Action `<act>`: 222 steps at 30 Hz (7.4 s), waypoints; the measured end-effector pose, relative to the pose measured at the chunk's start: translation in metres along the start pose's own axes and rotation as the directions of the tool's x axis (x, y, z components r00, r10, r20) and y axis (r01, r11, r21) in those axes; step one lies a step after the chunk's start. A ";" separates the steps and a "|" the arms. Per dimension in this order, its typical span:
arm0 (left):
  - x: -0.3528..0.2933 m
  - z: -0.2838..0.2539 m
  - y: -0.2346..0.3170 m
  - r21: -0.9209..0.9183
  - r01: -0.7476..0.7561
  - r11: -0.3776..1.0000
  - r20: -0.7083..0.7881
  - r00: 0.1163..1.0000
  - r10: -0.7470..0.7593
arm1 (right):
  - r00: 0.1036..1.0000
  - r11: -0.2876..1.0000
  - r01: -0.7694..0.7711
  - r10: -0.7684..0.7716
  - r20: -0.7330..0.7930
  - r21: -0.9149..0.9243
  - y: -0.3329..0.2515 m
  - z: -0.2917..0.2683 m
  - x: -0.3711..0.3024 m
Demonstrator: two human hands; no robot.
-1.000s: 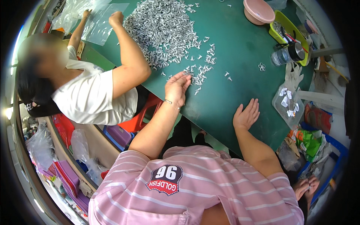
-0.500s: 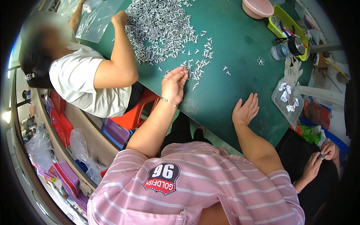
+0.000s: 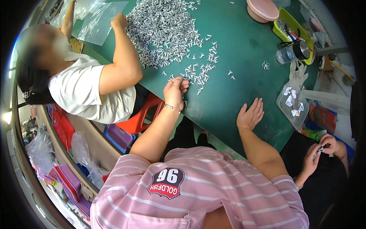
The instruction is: The person sorts through a pile of small metal components by hand on a green table, gathering them into groups and placing them into clear plastic bags. They then move to another workstation to sift through another pile of hardware.
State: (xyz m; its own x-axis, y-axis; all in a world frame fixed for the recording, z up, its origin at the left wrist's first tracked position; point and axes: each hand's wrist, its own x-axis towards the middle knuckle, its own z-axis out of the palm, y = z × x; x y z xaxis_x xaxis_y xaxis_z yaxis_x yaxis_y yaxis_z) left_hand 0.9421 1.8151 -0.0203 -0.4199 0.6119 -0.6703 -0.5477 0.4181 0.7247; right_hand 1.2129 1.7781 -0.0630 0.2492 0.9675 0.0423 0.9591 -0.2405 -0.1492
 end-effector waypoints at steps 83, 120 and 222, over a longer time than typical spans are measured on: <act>-0.044 0.004 -0.032 0.266 -0.091 0.960 0.416 0.909 -0.029 | 0.993 0.987 -0.095 0.085 0.081 0.128 0.001 -0.012 0.003; -0.105 -0.056 -0.037 0.596 -0.292 0.748 0.523 0.848 -0.087 | 0.995 0.967 -0.086 0.073 0.063 0.238 0.015 -0.010 -0.007; 0.107 0.126 0.035 0.796 -0.601 -0.072 0.489 0.569 0.661 | 1.000 1.000 -0.004 0.004 0.021 0.022 -0.001 -0.002 0.004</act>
State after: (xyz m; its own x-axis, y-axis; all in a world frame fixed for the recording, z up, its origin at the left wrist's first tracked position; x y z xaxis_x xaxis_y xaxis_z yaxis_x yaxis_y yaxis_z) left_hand 0.9691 1.9801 -0.0460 -0.2471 0.9529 0.1759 0.8676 0.1367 0.4781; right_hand 1.2134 1.7818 -0.0603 0.2499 0.9680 0.0214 0.9549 -0.2427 -0.1711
